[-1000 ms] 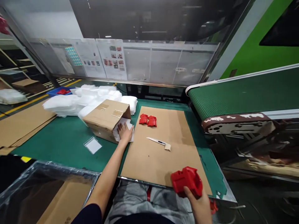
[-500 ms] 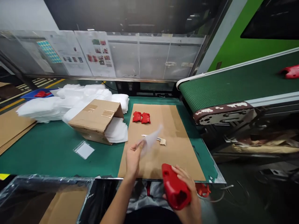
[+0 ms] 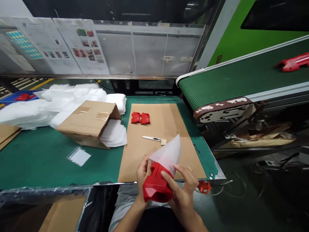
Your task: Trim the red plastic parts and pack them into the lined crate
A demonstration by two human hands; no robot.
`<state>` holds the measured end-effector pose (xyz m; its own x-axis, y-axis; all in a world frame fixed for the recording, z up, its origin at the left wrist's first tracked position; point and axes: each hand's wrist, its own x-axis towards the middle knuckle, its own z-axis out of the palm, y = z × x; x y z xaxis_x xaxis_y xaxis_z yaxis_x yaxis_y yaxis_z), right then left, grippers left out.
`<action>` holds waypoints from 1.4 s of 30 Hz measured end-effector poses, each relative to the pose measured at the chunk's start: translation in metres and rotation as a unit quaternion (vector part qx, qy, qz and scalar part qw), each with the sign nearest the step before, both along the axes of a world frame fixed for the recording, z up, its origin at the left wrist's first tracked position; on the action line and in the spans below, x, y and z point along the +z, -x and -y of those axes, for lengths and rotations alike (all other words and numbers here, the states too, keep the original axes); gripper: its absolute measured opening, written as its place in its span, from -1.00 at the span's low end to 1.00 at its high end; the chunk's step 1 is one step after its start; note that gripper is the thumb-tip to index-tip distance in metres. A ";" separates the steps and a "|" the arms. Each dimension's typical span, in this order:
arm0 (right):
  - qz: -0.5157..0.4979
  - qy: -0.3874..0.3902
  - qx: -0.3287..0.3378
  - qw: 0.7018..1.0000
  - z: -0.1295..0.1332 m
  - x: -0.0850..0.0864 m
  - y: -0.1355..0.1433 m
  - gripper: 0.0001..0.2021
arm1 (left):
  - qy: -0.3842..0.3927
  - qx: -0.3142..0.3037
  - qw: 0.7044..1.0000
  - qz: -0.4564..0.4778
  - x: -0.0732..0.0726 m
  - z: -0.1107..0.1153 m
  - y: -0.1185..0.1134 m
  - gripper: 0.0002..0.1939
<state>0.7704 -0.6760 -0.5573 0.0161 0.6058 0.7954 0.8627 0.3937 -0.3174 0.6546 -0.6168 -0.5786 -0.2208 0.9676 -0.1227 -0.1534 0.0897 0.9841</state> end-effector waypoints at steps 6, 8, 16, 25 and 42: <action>-0.115 0.183 0.131 0.967 -0.009 -0.009 -0.025 -0.46 | -0.159 -0.017 0.978 -0.137 0.022 0.019 0.018 -0.59; -0.208 0.261 0.177 0.926 -0.013 -0.006 -0.027 -0.41 | -0.147 -0.044 0.981 -0.115 0.038 0.020 0.019 -0.62; -0.529 0.367 0.210 0.736 -0.034 0.001 -0.008 -0.40 | 0.017 -0.089 0.995 0.036 0.062 0.004 0.027 -0.57; -0.528 0.338 0.154 0.763 -0.047 -0.018 0.014 -0.56 | 0.028 -0.089 0.994 -0.058 0.041 0.003 0.058 -0.63; -0.301 0.535 0.399 0.681 -0.112 0.002 0.055 -0.56 | -0.050 -0.251 0.869 -0.424 0.027 0.011 0.104 -0.25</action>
<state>0.7150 -0.5635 -0.5550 -0.5297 0.8406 -0.1132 0.0953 -0.0736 -0.9927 0.5506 -0.6280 -0.5517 0.2625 0.9644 -0.0319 0.6638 -0.1565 0.7314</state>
